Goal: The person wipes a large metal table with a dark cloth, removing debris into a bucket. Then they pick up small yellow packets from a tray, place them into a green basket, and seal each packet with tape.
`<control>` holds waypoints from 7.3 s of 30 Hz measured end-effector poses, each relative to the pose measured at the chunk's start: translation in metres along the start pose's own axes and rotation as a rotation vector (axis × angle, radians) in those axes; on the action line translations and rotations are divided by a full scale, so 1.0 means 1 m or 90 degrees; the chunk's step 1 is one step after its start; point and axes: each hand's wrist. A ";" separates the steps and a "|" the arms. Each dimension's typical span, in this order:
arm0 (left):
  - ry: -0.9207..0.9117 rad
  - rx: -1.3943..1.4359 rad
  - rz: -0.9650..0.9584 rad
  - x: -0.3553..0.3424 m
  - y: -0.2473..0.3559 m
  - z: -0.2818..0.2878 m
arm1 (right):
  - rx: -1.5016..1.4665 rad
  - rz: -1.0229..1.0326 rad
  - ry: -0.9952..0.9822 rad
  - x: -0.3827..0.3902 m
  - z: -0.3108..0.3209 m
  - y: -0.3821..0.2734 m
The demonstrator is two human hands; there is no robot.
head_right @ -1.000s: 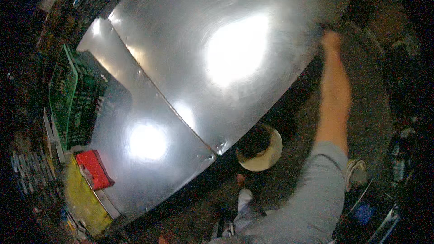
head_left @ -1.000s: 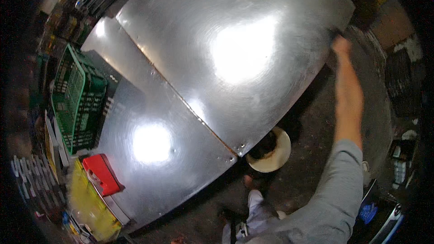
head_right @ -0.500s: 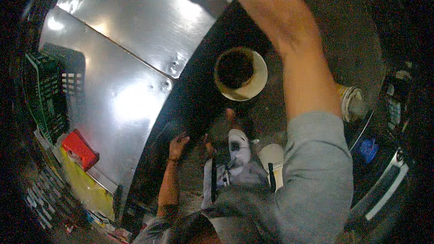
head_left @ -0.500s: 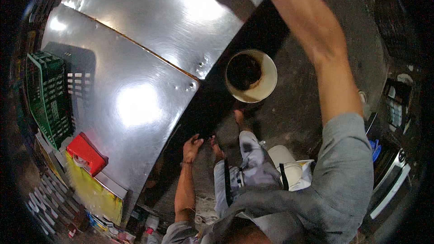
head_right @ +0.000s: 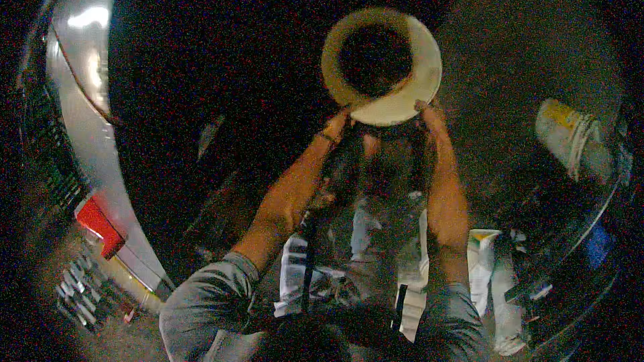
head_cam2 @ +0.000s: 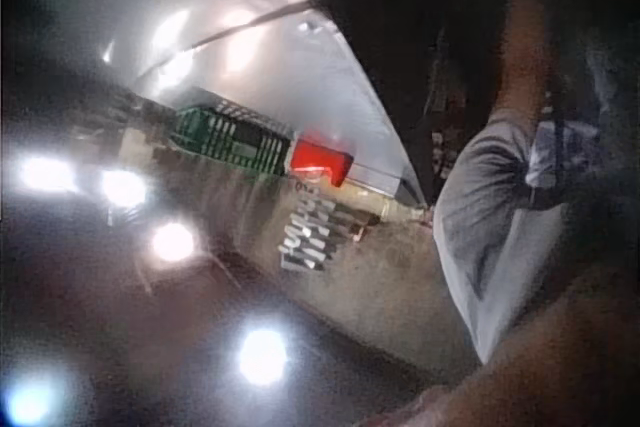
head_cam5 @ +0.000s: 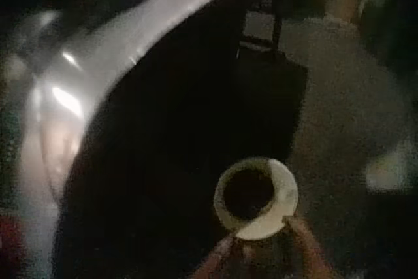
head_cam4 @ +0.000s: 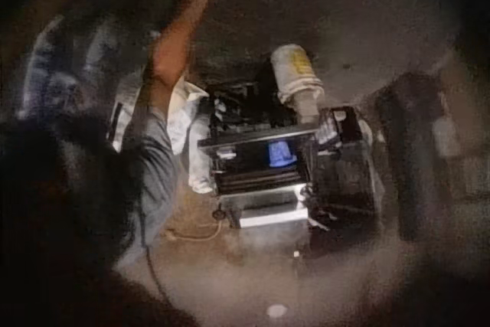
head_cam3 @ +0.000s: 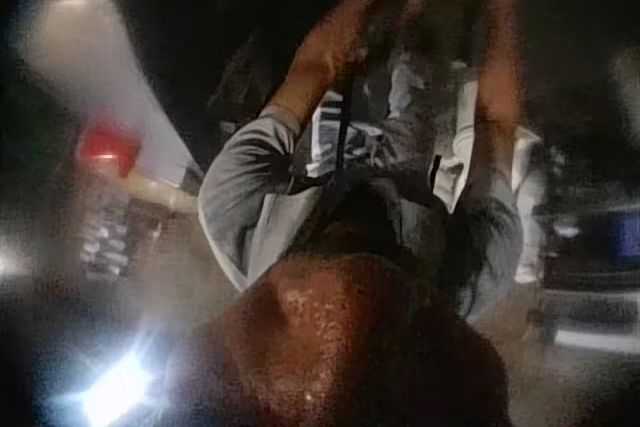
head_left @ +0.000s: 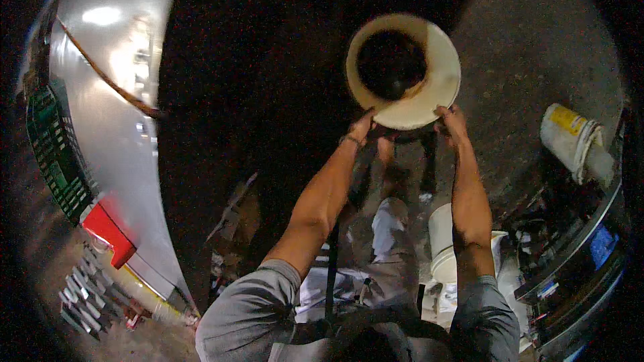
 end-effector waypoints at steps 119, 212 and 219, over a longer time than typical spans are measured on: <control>0.287 0.258 -0.215 0.332 -0.162 0.521 | -0.387 -0.128 -0.296 0.396 -0.228 0.446; 1.376 0.387 -0.298 0.921 -0.350 0.814 | 0.561 1.226 -0.282 0.733 -0.584 -0.361; 1.285 0.131 -0.056 0.974 -0.454 0.997 | 0.730 0.903 -0.981 0.981 -0.890 -0.068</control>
Point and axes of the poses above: each hand's wrist, its own x-axis away from the middle knuckle, its own z-axis out of the back of the hand, y = z × x, and after that the axes turned 11 degrees about x, right-handed
